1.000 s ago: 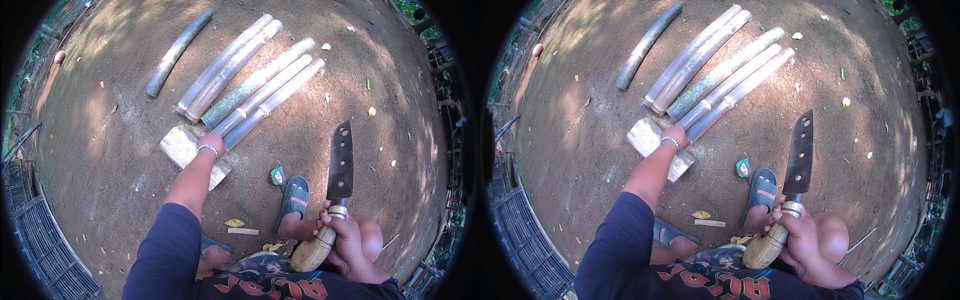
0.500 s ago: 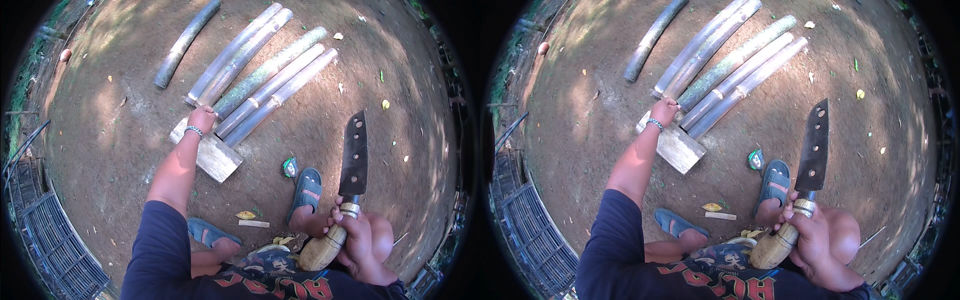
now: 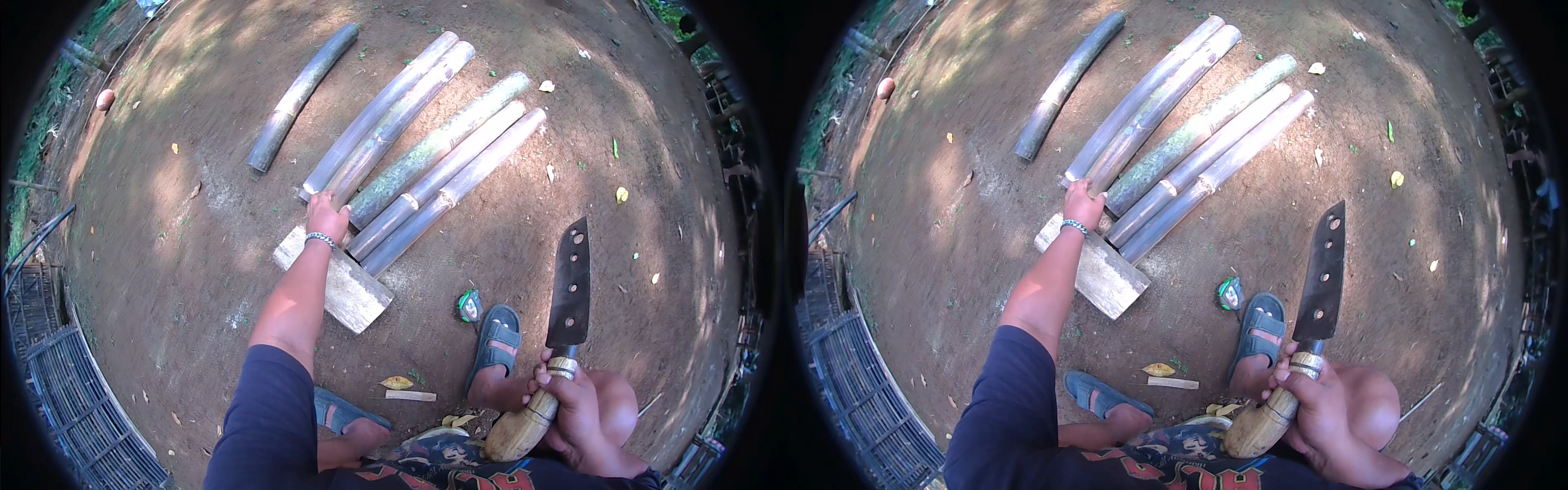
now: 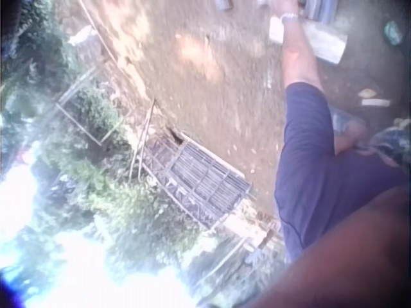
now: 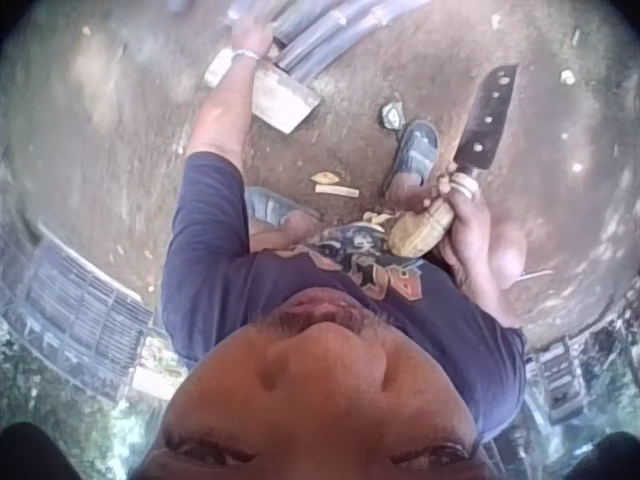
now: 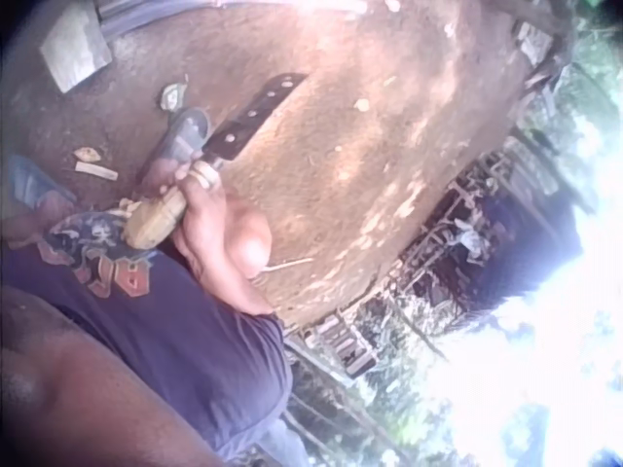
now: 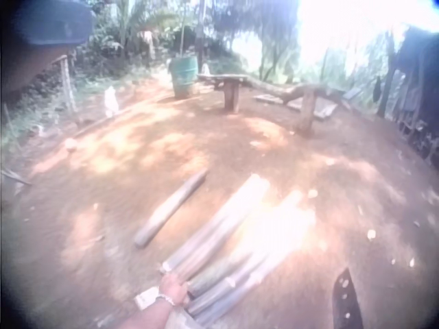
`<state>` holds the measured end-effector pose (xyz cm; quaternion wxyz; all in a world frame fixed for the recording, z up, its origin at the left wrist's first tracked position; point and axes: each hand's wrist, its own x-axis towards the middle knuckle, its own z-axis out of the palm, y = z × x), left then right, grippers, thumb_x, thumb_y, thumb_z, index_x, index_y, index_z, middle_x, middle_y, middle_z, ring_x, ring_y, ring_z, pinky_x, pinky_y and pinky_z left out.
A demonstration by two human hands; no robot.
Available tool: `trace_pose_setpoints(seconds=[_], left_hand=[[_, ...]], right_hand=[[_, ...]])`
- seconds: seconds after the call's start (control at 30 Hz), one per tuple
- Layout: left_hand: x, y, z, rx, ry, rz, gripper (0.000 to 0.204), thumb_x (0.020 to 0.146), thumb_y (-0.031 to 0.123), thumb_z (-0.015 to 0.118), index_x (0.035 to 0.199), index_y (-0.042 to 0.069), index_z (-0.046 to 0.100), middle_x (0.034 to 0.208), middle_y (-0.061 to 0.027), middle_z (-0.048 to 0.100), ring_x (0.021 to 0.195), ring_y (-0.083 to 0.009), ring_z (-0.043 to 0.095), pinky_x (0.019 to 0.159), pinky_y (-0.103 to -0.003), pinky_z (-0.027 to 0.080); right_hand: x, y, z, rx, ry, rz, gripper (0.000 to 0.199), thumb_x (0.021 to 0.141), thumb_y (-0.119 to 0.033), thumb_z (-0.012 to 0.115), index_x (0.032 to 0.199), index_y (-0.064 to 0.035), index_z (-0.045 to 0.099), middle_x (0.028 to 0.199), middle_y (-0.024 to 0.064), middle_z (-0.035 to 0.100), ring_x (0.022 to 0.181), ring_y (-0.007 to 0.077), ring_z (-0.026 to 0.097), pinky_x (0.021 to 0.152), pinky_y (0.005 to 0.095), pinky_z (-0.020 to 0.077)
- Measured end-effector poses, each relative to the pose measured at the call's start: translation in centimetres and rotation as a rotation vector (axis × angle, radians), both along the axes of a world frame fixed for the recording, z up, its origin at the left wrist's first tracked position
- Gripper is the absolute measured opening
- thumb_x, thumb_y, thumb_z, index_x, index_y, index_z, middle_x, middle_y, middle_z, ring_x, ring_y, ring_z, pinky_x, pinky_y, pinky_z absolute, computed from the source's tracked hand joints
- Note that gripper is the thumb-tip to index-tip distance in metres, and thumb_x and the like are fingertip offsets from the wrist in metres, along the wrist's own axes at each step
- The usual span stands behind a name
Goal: The person sits on the ground and uses a large knife to split bamboo poles. They first cut a pole in half, then use the knife to split the sections into thin strips by inserting the blade and prying the material apart.
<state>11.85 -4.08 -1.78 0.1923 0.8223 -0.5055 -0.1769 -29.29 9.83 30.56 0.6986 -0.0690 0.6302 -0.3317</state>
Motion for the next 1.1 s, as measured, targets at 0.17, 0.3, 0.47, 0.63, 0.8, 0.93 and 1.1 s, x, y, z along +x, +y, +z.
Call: trace_pose_setpoints(seconds=[0.17,0.3,0.47,0.63,0.8,0.93,1.1], left_hand=[[0.9,-2.4,1.2,0.289,-0.005,0.027,0.067,0.082,0.03,0.073,0.139,0.003,0.049,0.139,-0.0227,0.051,0.133,-0.0377,0.046,0.113,-0.044,0.037],[0.7,-2.6,1.4,0.31,-0.047,0.039,0.067,0.082,0.03,0.074,0.139,0.004,0.05,0.14,-0.0213,0.049,0.133,-0.0377,0.045,0.112,-0.045,0.039],[0.8,-2.8,1.2,0.333,-0.149,0.03,0.066,0.081,0.03,0.075,0.136,0.004,0.052,0.139,-0.0198,0.048,0.133,-0.0377,0.044,0.111,-0.046,0.04],[0.8,-3.4,2.3,0.389,-0.161,0.014,0.064,0.081,0.033,0.077,0.134,0.004,0.055,0.138,-0.0197,0.05,0.133,-0.0361,0.046,0.11,-0.045,0.041],[1.8,-4.0,1.9,0.405,-0.183,-0.017,0.066,0.079,0.038,0.078,0.132,0.004,0.057,0.132,-0.0194,0.057,0.127,-0.0351,0.053,0.107,-0.044,0.044],[1.5,-4.7,3.0,0.426,-0.229,-0.063,0.067,0.079,0.041,0.079,0.13,0.005,0.058,0.129,-0.0192,0.059,0.122,-0.035,0.057,0.104,-0.044,0.046],[1.6,-5.3,2.0,0.421,-0.256,-0.101,0.059,0.079,0.042,0.077,0.122,0.005,0.06,0.12,-0.018,0.065,0.117,-0.0346,0.06,0.101,-0.045,0.047]], right_hand=[[-0.4,-0.4,-1.0,0.017,0.068,-0.018,0.035,0.086,0.002,0.064,0.118,-0.0031,0.05,0.089,0.0078,0.06,0.076,0.0198,0.063,0.069,0.0348,0.0577],[-0.3,-1.0,-1.3,0.022,0.08,-0.043,0.034,0.086,0.002,0.063,0.118,-0.0029,0.05,0.09,0.0081,0.06,0.076,0.0202,0.063,0.068,0.0351,0.0584],[-0.5,-1.5,-2.2,0.023,0.111,-0.02,0.034,0.086,0.001,0.064,0.117,-0.0018,0.05,0.09,0.0085,0.06,0.076,0.0201,0.064,0.068,0.0349,0.058],[-0.3,-1.9,-2.3,0.029,0.118,-0.01,0.034,0.086,0.001,0.063,0.117,-0.0011,0.05,0.089,0.0085,0.06,0.076,0.0202,0.064,0.068,0.0345,0.0578],[-0.1,-2.1,-2.3,0.026,0.122,-0.019,0.033,0.086,0.001,0.063,0.117,-0.0011,0.05,0.088,0.0088,0.059,0.074,0.0204,0.064,0.068,0.0342,0.0576],[-0.2,-2.2,-2.4,0.042,0.111,-0.011,0.033,0.087,0.001,0.064,0.117,-0.0013,0.05,0.089,0.0082,0.059,0.074,0.0202,0.064,0.068,0.034,0.0576],[-0.2,-2.0,-2.5,0.031,0.128,-0.028,0.034,0.087,0.001,0.064,0.118,-0.0013,0.051,0.09,0.0081,0.059,0.075,0.0206,0.064,0.068,0.0343,0.0577]])
